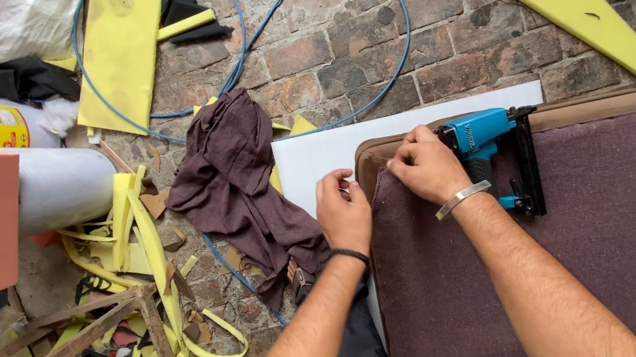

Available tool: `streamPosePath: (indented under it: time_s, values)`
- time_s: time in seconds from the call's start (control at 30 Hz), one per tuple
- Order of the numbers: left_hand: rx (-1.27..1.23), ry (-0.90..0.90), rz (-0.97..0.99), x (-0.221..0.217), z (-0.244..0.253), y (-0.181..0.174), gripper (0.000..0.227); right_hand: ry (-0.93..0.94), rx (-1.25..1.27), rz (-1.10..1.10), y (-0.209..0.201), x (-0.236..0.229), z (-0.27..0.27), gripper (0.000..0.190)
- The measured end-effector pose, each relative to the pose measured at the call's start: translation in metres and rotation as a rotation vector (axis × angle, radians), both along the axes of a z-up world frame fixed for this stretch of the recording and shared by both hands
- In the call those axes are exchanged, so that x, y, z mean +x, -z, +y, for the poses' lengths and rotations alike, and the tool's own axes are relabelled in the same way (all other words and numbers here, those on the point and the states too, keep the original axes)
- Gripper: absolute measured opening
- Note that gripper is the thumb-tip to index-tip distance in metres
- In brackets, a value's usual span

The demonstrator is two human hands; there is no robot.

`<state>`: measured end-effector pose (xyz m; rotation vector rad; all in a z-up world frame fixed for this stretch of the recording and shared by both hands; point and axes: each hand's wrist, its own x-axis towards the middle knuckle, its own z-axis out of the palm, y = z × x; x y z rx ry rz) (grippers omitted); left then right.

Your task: The person staples a maroon fabric onto a wooden frame using a pneumatic staple gun, then trims excess fabric with scissors. The person works along the edges of the frame, pulling the fabric taut before stapling and cutting away the overhang.

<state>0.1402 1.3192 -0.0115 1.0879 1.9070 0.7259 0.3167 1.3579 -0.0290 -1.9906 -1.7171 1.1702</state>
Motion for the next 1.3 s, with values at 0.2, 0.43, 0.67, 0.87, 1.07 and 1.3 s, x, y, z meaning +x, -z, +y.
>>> streamPosePath:
  time_s: [0.2,0.43,0.67,0.87,1.07,1.3]
  values:
    - [-0.149,0.247,-0.242,0.053,-0.025,-0.029,0.057,0.003,0.009,0.035,0.003,0.000,0.009,0.023]
    - [-0.342,0.210,-0.072,0.021,-0.010,-0.021,0.032,0.024,-0.138,-0.260,-0.021,-0.032,0.019,0.035]
    - [-0.157,0.287,0.139,0.011,0.023,0.006,0.027,0.003,-0.023,-0.264,-0.031,-0.037,0.024,0.033]
    - [-0.273,0.186,-0.005,0.008,0.027,0.013,0.029,0.412,0.423,-0.551,-0.068,0.008,-0.059,0.027]
    - [-0.353,0.093,-0.071,0.005,0.030,0.012,0.040,0.451,0.120,-0.387,-0.039,0.036,-0.073,0.088]
    - [-0.356,0.118,-0.145,-0.004,0.031,0.029,0.037,0.481,-0.048,-0.309,-0.074,0.026,-0.063,0.072]
